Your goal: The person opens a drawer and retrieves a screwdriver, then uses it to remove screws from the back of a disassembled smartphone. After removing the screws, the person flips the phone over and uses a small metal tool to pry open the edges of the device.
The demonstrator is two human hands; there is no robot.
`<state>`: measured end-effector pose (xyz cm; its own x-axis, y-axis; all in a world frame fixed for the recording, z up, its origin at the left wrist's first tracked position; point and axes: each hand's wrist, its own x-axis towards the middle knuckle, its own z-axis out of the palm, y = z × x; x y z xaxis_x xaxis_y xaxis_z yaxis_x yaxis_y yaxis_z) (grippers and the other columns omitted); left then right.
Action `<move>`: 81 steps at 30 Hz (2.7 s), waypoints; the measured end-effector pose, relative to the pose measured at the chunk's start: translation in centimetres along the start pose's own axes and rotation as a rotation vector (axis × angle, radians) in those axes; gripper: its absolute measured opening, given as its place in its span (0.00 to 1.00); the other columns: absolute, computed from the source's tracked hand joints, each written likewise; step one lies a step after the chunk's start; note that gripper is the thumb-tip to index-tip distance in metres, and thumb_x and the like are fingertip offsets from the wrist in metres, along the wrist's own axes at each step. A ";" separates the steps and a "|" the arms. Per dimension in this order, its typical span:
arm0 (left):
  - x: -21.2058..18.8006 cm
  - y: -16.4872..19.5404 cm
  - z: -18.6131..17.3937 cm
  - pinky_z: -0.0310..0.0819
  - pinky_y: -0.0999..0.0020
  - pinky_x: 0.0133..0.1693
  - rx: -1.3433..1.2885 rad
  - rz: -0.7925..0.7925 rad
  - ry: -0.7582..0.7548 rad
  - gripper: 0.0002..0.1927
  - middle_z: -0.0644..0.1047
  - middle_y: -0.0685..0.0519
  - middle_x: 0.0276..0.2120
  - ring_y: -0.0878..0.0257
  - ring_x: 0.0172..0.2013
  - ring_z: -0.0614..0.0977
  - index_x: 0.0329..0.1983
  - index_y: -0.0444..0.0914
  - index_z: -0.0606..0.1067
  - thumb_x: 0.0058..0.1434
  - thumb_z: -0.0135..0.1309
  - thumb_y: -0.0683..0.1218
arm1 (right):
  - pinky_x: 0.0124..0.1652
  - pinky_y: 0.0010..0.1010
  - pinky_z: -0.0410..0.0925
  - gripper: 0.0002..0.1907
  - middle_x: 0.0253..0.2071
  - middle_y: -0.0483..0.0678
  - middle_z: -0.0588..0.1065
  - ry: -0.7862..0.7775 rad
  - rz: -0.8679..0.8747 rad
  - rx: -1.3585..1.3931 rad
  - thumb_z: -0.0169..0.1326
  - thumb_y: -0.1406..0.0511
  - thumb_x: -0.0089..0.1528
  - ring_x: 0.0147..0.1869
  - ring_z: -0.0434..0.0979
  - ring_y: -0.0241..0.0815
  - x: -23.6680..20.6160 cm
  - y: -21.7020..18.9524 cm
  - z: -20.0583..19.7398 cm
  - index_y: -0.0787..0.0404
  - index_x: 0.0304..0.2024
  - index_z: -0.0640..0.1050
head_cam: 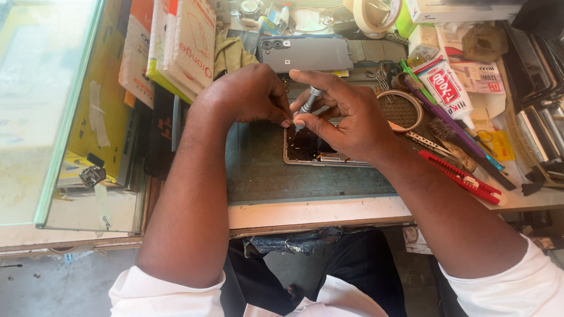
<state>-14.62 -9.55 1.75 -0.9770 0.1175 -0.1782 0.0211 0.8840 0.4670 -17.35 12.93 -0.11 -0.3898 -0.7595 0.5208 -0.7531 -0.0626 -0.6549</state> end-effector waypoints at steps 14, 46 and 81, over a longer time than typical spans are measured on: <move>0.4 0.1 0.1 0.78 0.60 0.42 0.023 -0.019 -0.023 0.15 0.85 0.54 0.34 0.60 0.36 0.86 0.37 0.45 0.85 0.48 0.73 0.52 | 0.53 0.29 0.81 0.28 0.51 0.52 0.81 0.001 0.044 -0.044 0.60 0.74 0.68 0.53 0.86 0.40 0.2 0.2 0.5 0.59 0.69 0.68; 0.6 -0.2 0.4 0.78 0.58 0.48 0.028 -0.043 -0.010 0.17 0.84 0.55 0.41 0.59 0.43 0.85 0.43 0.47 0.84 0.48 0.72 0.50 | 0.68 0.43 0.66 0.29 0.61 0.50 0.76 -0.005 -0.034 -0.320 0.66 0.66 0.61 0.69 0.73 0.49 1.1 -0.8 1.0 0.52 0.64 0.74; 0.1 0.1 0.2 0.79 0.61 0.47 0.013 -0.029 -0.041 0.12 0.85 0.57 0.37 0.61 0.39 0.85 0.38 0.49 0.86 0.49 0.71 0.50 | 0.81 0.51 0.47 0.35 0.78 0.53 0.57 -0.023 -0.006 -0.225 0.60 0.72 0.62 0.86 0.40 0.51 1.0 -0.8 0.5 0.54 0.70 0.64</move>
<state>-14.65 -9.34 1.62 -0.9677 0.1101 -0.2268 -0.0038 0.8931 0.4498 -16.90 11.84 0.65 -0.3749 -0.7740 0.5103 -0.8555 0.0769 -0.5120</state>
